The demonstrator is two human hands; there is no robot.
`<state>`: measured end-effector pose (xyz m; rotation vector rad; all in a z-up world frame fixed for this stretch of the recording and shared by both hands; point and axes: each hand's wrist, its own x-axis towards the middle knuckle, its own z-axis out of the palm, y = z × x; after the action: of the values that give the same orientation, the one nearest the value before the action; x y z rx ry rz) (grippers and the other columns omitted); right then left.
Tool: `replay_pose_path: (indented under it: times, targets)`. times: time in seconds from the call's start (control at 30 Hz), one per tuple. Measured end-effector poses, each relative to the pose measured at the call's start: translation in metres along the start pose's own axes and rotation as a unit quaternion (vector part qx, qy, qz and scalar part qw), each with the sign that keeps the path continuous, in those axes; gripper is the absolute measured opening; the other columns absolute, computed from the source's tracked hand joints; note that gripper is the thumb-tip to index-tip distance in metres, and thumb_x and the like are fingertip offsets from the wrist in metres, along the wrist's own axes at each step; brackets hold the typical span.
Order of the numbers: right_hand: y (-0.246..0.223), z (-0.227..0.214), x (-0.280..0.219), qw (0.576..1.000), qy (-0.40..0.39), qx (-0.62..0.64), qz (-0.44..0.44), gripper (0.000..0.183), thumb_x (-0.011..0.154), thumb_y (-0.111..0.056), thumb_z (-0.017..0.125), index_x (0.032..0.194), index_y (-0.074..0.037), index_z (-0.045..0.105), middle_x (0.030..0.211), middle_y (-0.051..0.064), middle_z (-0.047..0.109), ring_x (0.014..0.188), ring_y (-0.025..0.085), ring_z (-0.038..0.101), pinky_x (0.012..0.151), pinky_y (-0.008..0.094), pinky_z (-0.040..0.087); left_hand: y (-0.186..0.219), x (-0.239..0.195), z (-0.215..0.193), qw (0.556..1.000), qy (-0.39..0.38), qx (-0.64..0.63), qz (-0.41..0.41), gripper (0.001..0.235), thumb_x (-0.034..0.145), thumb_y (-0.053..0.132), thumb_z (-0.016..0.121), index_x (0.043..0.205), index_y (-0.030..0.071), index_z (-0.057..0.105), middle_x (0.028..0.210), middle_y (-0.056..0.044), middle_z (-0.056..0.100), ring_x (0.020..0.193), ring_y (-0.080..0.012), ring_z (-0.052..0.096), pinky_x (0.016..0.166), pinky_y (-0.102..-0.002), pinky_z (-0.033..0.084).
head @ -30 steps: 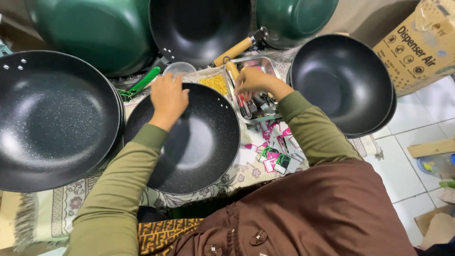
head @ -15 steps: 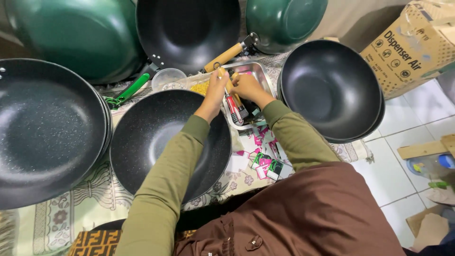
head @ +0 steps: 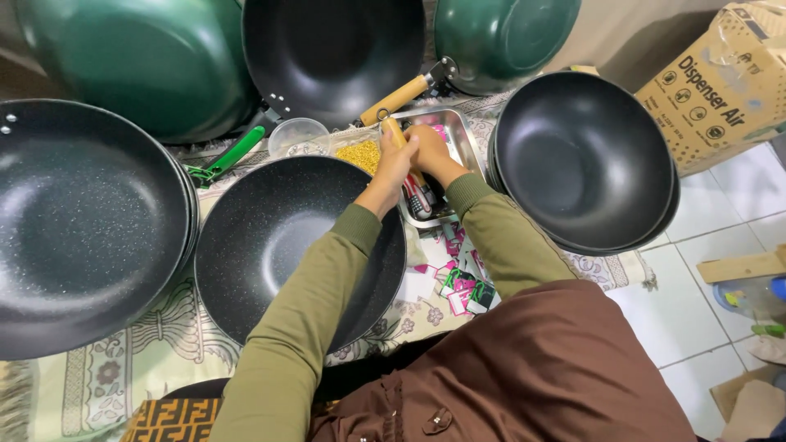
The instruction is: Attaching wooden handles to various pans and woks using a fastening tool.
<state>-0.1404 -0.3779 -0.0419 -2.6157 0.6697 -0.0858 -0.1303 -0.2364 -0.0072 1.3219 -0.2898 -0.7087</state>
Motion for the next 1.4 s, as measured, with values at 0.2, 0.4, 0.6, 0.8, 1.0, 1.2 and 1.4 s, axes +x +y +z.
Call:
replay_pose_path:
  times: [0.2, 0.4, 0.6, 0.8, 1.0, 1.2, 1.4]
  targets:
    - [-0.03, -0.018, -0.019, 1.0, 0.005, 0.013, 0.005, 0.034, 0.09, -0.02, 0.066, 0.121, -0.011, 0.075, 0.107, 0.025, 0.07, 0.113, 0.045, 0.067, 0.097, 0.054, 0.055, 0.009, -0.007, -0.004, 0.999, -0.012, -0.012, -0.03, 0.094, 0.097, 0.042, 0.069, 0.164, 0.01, 0.012, 0.166, -0.029, 0.012, 0.154, -0.0429, 0.023, 0.121, -0.048, 0.031]
    - [-0.029, -0.017, -0.021, 0.999, 0.032, 0.029, 0.014, 0.028, 0.09, -0.018, 0.067, 0.116, -0.011, 0.076, 0.103, 0.023, 0.073, 0.111, 0.044, 0.068, 0.098, 0.053, 0.055, 0.019, -0.017, -0.002, 1.0, -0.011, -0.001, -0.021, 0.094, 0.095, 0.044, 0.071, 0.162, 0.005, 0.019, 0.164, -0.032, 0.012, 0.153, -0.0456, 0.022, 0.124, -0.05, 0.025]
    - [-0.021, -0.011, -0.005, 0.995, 0.063, 0.018, 0.075, 0.025, 0.087, -0.022, 0.07, 0.108, -0.013, 0.078, 0.097, 0.019, 0.076, 0.106, 0.041, 0.072, 0.093, 0.052, 0.058, 0.034, -0.03, -0.002, 0.999, -0.018, -0.009, -0.028, 0.093, 0.095, 0.047, 0.069, 0.162, 0.006, 0.02, 0.165, -0.03, 0.012, 0.154, -0.0447, 0.021, 0.124, -0.05, 0.024]
    - [0.01, -0.018, 0.004, 0.975, 0.191, 0.101, 0.046, 0.051, 0.064, -0.039, 0.091, 0.101, -0.009, 0.071, 0.092, 0.015, 0.076, 0.098, 0.041, 0.073, 0.084, 0.052, 0.06, 0.025, -0.022, -0.007, 0.999, -0.037, 0.022, -0.012, 0.085, 0.1, 0.043, 0.064, 0.161, 0.003, 0.022, 0.16, -0.035, 0.022, 0.152, -0.0475, 0.024, 0.124, -0.053, 0.023]
    - [-0.03, -0.064, -0.019, 0.962, 0.241, 0.128, 0.027, 0.05, 0.06, -0.026, 0.086, 0.103, -0.007, 0.069, 0.086, 0.01, 0.069, 0.092, 0.033, 0.073, 0.079, 0.046, 0.06, 0.049, -0.041, -0.02, 0.995, -0.071, 0.07, 0.022, 0.078, 0.1, 0.045, 0.064, 0.159, 0.007, 0.031, 0.157, -0.033, 0.032, 0.15, -0.0465, 0.029, 0.122, -0.053, 0.027]
    - [-0.059, -0.081, -0.041, 0.965, 0.249, 0.066, -0.043, 0.051, 0.061, -0.025, 0.082, 0.106, -0.009, 0.064, 0.094, 0.014, 0.06, 0.092, 0.044, 0.07, 0.079, 0.053, 0.058, 0.093, -0.071, -0.043, 0.993, -0.097, 0.049, 0.048, 0.065, 0.102, 0.035, 0.066, 0.153, 0.005, 0.041, 0.157, -0.036, 0.031, 0.151, -0.0488, 0.026, 0.122, -0.055, 0.026]
    - [-0.101, -0.113, -0.073, 0.938, 0.304, -0.011, -0.167, 0.057, 0.068, -0.024, 0.083, 0.117, -0.01, 0.057, 0.096, 0.011, 0.053, 0.067, 0.032, 0.06, 0.061, 0.041, 0.051, 0.111, -0.092, -0.059, 0.982, -0.132, 0.103, 0.084, 0.057, 0.094, 0.027, 0.058, 0.146, 0.004, 0.049, 0.145, -0.019, 0.052, 0.137, -0.0247, 0.049, 0.114, -0.036, 0.04]
